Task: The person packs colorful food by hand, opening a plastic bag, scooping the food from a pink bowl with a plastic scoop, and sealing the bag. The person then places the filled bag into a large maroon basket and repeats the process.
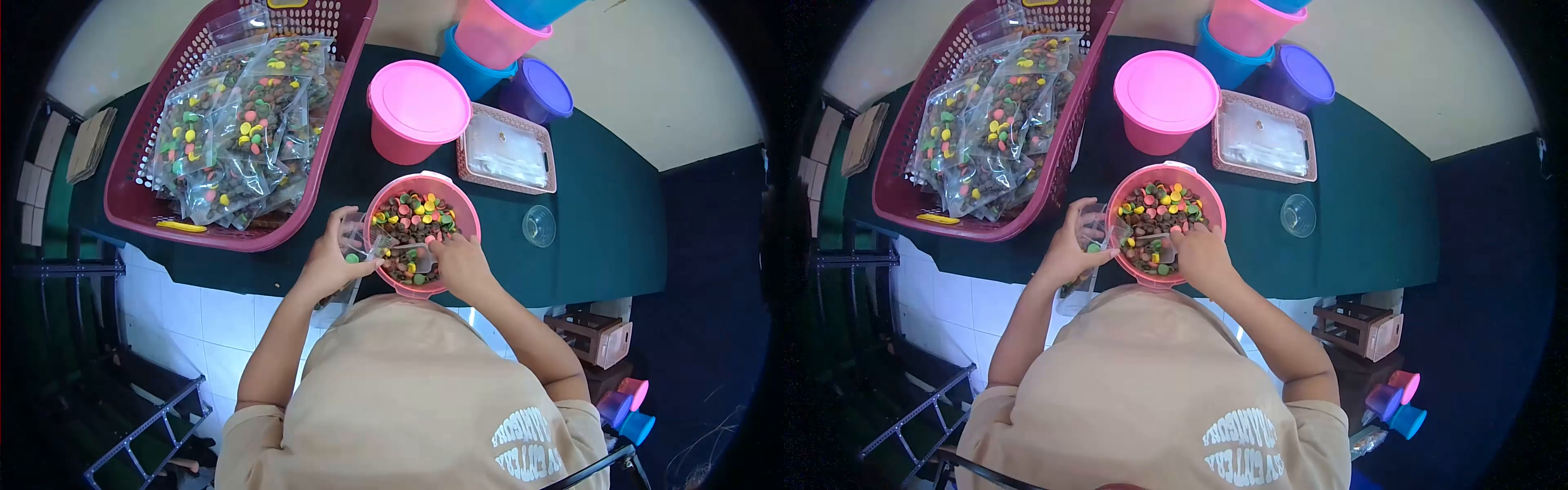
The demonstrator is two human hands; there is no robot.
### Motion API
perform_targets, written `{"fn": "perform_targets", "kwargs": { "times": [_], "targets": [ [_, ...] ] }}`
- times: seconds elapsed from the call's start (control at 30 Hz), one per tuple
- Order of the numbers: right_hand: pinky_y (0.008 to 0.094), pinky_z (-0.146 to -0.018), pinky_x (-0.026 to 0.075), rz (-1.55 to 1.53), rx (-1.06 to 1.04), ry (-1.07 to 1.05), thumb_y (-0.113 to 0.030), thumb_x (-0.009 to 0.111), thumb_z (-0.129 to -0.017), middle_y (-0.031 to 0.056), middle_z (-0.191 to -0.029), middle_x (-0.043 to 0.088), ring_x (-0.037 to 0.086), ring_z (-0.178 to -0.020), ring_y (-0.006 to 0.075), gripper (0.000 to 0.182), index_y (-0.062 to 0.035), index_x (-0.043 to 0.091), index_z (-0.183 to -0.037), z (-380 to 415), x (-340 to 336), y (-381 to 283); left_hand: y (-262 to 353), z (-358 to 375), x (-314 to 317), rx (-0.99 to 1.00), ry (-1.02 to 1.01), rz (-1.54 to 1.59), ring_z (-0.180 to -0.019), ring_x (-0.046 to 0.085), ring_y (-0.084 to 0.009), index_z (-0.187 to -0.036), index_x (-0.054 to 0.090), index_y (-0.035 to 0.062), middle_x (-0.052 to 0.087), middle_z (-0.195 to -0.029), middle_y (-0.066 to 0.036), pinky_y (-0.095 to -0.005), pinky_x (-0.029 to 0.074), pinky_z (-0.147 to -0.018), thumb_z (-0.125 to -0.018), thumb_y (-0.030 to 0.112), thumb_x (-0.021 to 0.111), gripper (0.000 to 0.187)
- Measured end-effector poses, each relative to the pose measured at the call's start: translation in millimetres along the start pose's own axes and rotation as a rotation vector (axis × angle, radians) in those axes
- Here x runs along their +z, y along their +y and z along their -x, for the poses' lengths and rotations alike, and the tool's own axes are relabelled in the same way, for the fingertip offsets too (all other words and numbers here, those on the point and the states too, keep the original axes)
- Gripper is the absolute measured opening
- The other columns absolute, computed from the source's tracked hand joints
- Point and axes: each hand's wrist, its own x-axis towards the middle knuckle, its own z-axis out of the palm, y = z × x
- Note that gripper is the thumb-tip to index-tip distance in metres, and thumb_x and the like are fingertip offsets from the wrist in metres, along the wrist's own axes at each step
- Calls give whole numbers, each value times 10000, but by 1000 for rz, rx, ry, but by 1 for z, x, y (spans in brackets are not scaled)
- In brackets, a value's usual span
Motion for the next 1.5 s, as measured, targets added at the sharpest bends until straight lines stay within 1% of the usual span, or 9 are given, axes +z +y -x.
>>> {"fn": "perform_targets", "kwargs": {
  "times": [0.3,0.37,0.5,0.6,0.9,1.1,1.2,1.3,1.5],
  "targets": [
    [436,-706,406,-233,220,-66,-153,520,-870,107,-799,660,621,-864,275,152,-71,603,-967,0,19,-11,0,0,-7,7,-82,233,-1108,566,-242,-1390,262,97,484,-1322,-178,-386,483,-929,-695,110,808,884],
    [456,-715,415,-50,-47,172,-173,497,-908,135,-814,672,640,-835,292,170,-56,607,-965,4,15,-12,-11,-3,-6,9,-84,351,-1100,572,-238,-1381,279,98,481,-1326,-186,-374,485,-926,-690,120,819,878],
    [449,-696,421,-107,-44,140,-169,487,-918,140,-806,670,645,-803,293,180,-44,610,-959,10,17,-11,-12,-6,-6,-19,-112,536,-1140,543,-239,-1375,286,91,461,-1344,-206,-371,466,-953,-694,104,817,864],
    [406,-669,414,-415,324,-154,-145,502,-891,116,-791,663,632,-805,268,152,-53,609,-946,7,28,-7,1,-4,-4,21,-149,558,-1149,533,-242,-1379,277,88,470,-1324,-207,-378,452,-965,-698,96,811,865],
    [478,-676,451,-134,-40,188,-205,468,-941,176,-810,656,646,-806,336,209,-22,564,-973,22,14,10,14,-23,8,-32,-187,619,-1116,538,-219,-1367,297,110,514,-1238,-140,-374,460,-945,-719,78,785,812],
    [440,-712,474,-1050,422,-87,-222,450,-974,188,-805,627,637,-760,303,254,14,538,-947,4,56,26,25,-32,30,50,-178,621,-1098,539,-205,-1360,316,113,527,-1203,-120,-365,465,-931,-744,36,744,754],
    [416,-700,476,-1293,457,6,-219,453,-975,180,-788,613,632,-759,288,240,1,546,-985,-4,55,32,28,-34,39,68,-168,645,-1099,539,-201,-1352,334,112,526,-1206,-119,-357,463,-931,-745,40,746,738],
    [410,-707,476,-966,308,48,-228,457,-975,173,-812,620,632,-793,279,245,-7,559,-1004,0,33,45,34,-32,49,45,-136,626,-1103,538,-200,-1348,345,111,523,-1211,-119,-353,458,-939,-738,46,755,738],
    [407,-708,473,-1060,186,22,-284,458,-976,154,-850,660,652,-780,279,288,-27,586,-987,0,46,86,29,-21,65,32,-35,492,-1110,540,-210,-1347,340,85,507,-1236,-121,-356,462,-940,-735,72,771,748]
  ]
}}
